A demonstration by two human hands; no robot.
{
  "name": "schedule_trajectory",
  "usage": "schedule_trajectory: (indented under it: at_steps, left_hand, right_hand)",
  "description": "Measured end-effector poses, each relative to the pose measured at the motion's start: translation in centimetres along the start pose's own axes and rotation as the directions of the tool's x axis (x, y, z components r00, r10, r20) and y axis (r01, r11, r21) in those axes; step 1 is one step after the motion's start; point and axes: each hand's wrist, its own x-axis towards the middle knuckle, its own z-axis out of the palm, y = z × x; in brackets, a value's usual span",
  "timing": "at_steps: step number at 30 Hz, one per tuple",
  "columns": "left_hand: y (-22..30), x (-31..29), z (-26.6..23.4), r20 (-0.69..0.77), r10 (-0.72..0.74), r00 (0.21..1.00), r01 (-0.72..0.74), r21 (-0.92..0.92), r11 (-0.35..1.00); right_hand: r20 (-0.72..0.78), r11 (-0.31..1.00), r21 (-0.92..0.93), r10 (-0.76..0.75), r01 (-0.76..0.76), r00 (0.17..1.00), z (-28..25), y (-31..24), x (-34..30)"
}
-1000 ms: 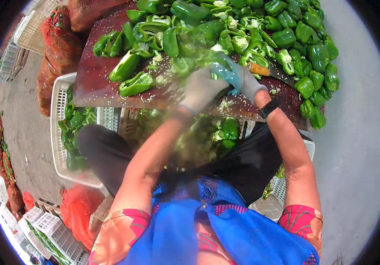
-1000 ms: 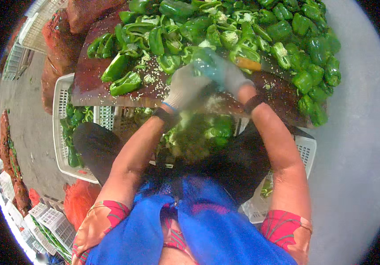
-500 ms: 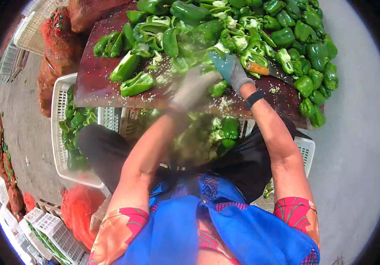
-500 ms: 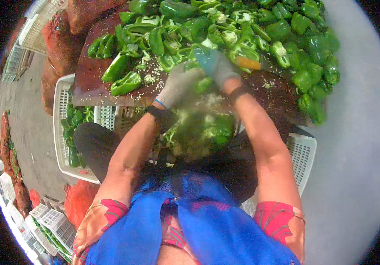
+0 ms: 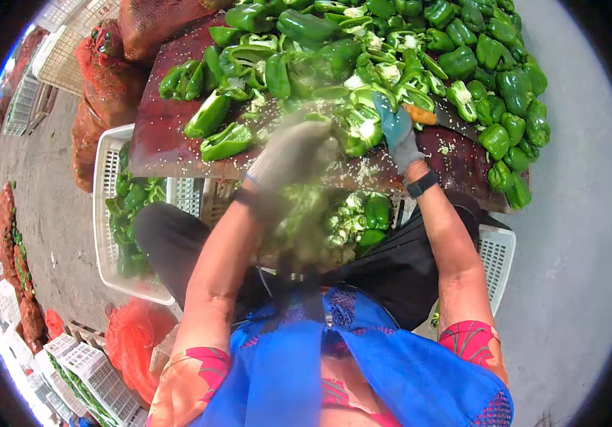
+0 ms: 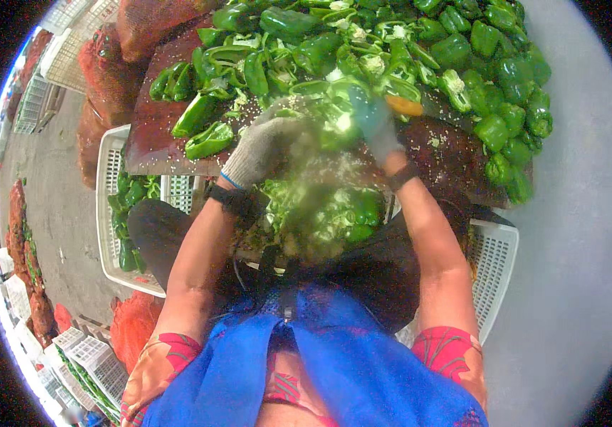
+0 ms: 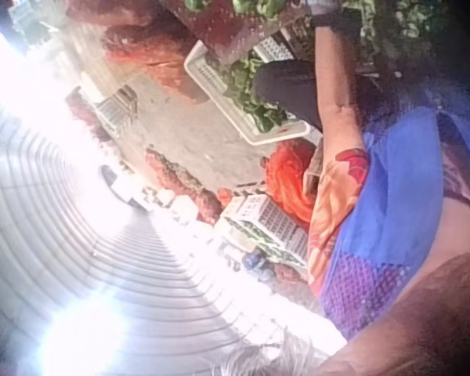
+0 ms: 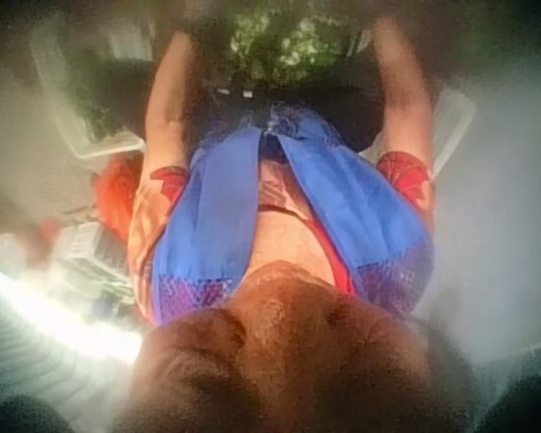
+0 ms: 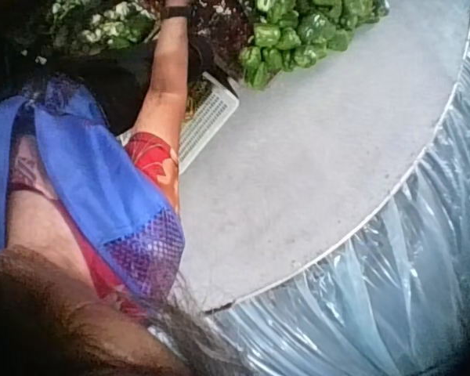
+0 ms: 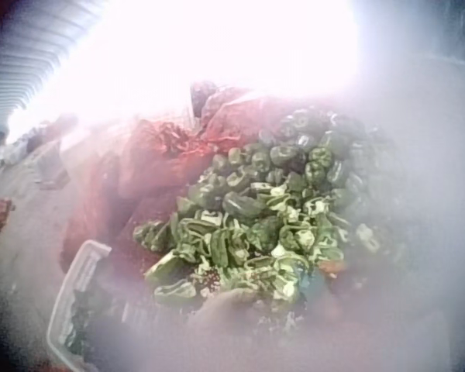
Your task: Cutting and cleaning green bell peppers at a processing station in an industrial facility.
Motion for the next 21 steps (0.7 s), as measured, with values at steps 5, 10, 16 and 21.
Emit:
schedule_trajectory:
  at_steps: [5, 10, 16, 21]
  left_hand:
    - [0.8, 1.1, 0.1, -0.023, 0.496, 0.868, -0.372, 0.633, 0.679]
    - [1.8, 2.9, 4.8, -0.093, -0.357, 0.929, 0.244, -0.572, 0.783]
    - [6.9, 2.4, 6.0, -0.231, 0.272, 0.934, 0.023, 0.800, 0.599]
    - [7.4, 3.0, 6.3, -0.239, 0.045, 0.970, 0.196, 0.880, 0.433]
  right_hand:
    - [-0.322, 0.824, 0.567, 0.246, -0.022, 0.914, 1.8, 2.8, -0.1]
    - [-0.322, 0.543, 0.839, 0.496, 0.001, 0.807, -0.5, 6.3, -1.6]
    - [-0.117, 0.180, 0.984, 0.613, 0.005, 0.781, -8.0, 3.7, -1.9]
    - [-0.295, 0.373, 0.921, 0.487, 0.110, 0.822, -9.8, 4.7, -3.2]
